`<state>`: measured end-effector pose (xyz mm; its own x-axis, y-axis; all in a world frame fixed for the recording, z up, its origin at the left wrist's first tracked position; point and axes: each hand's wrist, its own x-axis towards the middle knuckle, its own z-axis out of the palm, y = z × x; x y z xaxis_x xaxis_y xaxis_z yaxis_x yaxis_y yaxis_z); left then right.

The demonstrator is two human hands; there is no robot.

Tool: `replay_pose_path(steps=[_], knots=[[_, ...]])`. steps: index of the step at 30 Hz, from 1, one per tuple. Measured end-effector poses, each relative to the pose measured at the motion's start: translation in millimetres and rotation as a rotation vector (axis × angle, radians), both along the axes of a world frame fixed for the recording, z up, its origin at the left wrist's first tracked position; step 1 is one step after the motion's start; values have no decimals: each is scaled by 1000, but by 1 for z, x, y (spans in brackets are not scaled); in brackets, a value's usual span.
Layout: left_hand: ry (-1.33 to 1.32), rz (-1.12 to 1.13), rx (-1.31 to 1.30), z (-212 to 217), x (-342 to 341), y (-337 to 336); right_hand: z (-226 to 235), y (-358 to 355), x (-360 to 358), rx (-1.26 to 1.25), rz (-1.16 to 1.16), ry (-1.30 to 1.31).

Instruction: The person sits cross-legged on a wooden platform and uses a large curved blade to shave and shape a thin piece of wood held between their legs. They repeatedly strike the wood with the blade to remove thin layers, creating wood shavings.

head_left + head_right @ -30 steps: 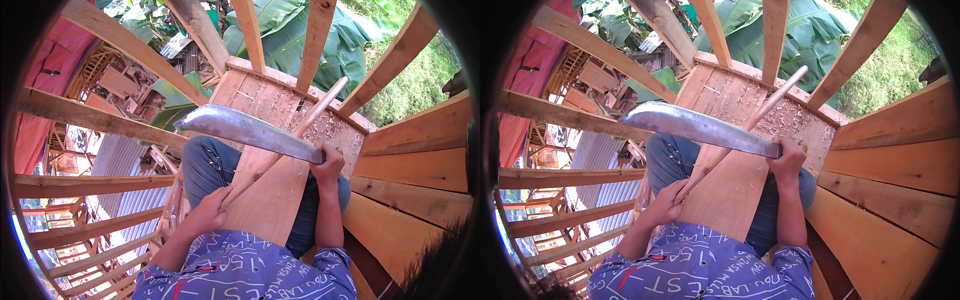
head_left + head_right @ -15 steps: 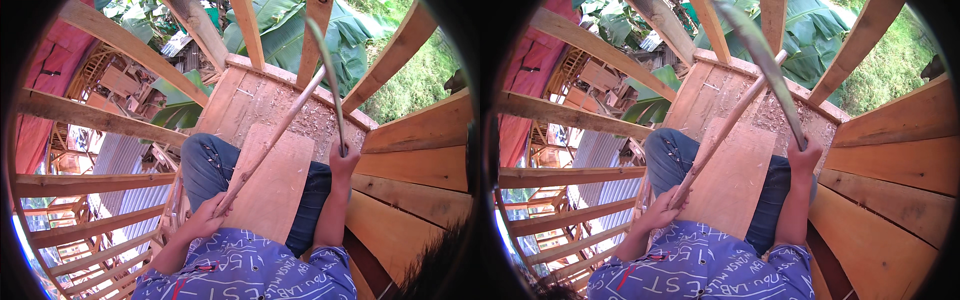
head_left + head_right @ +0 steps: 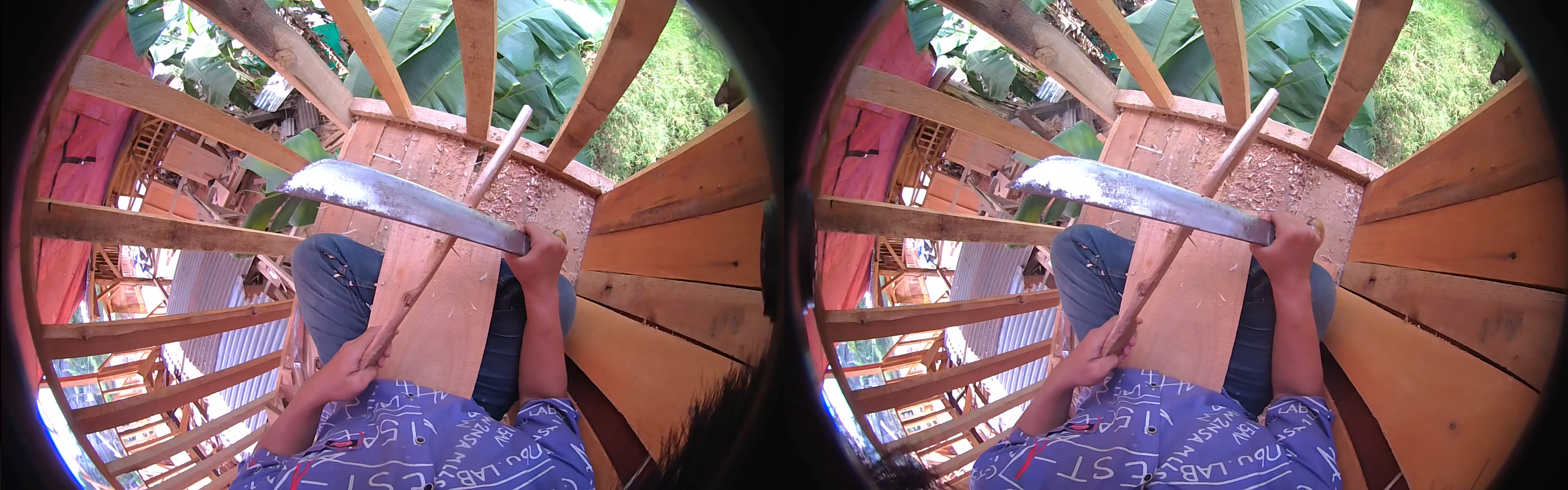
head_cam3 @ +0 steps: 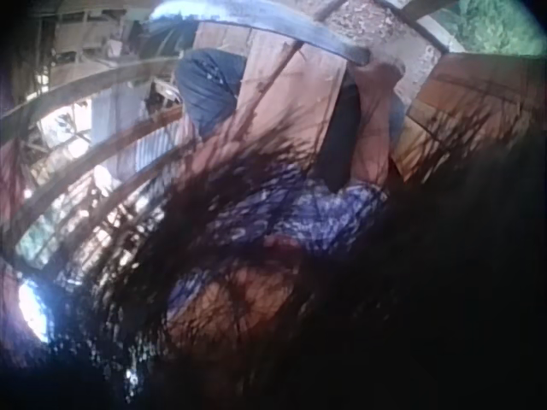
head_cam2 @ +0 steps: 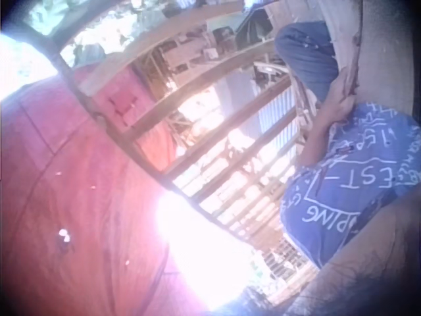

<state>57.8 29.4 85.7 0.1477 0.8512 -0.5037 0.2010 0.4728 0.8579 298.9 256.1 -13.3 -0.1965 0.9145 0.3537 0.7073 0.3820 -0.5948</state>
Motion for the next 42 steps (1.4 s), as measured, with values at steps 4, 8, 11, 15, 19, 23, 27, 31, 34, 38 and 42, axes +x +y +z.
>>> replay_pose_path(steps=[4,8,11,15,19,23,27,31,34,38,42], knots=[[33,13,2,-7,4,1,6,-9,-17,-12,130,11],[-17,28,-101,-3,-1,-8,1,2,-12,-13,-14,-21],[-20,-4,-71,10,2,2,-13,5,2,-118,-95,-39],[-114,61,-87,0,12,8,-4,-4,-17,-40,27,41],[-93,104,-131,-1,2,-7,-6,0,-14,-60,9,22],[-69,52,-104,9,0,2,-15,11,11,-169,-186,-84],[-59,43,-43,-2,8,3,-9,1,-8,-112,-69,-26],[27,24,-51,3,-1,-3,7,-7,-15,13,60,62],[85,79,-64,14,-11,-19,-9,12,4,-226,-167,-78],[151,-4,23,12,-15,-24,-6,16,13,-319,-271,49],[233,-17,64,12,-6,-17,-2,0,-1,-185,-76,103]])
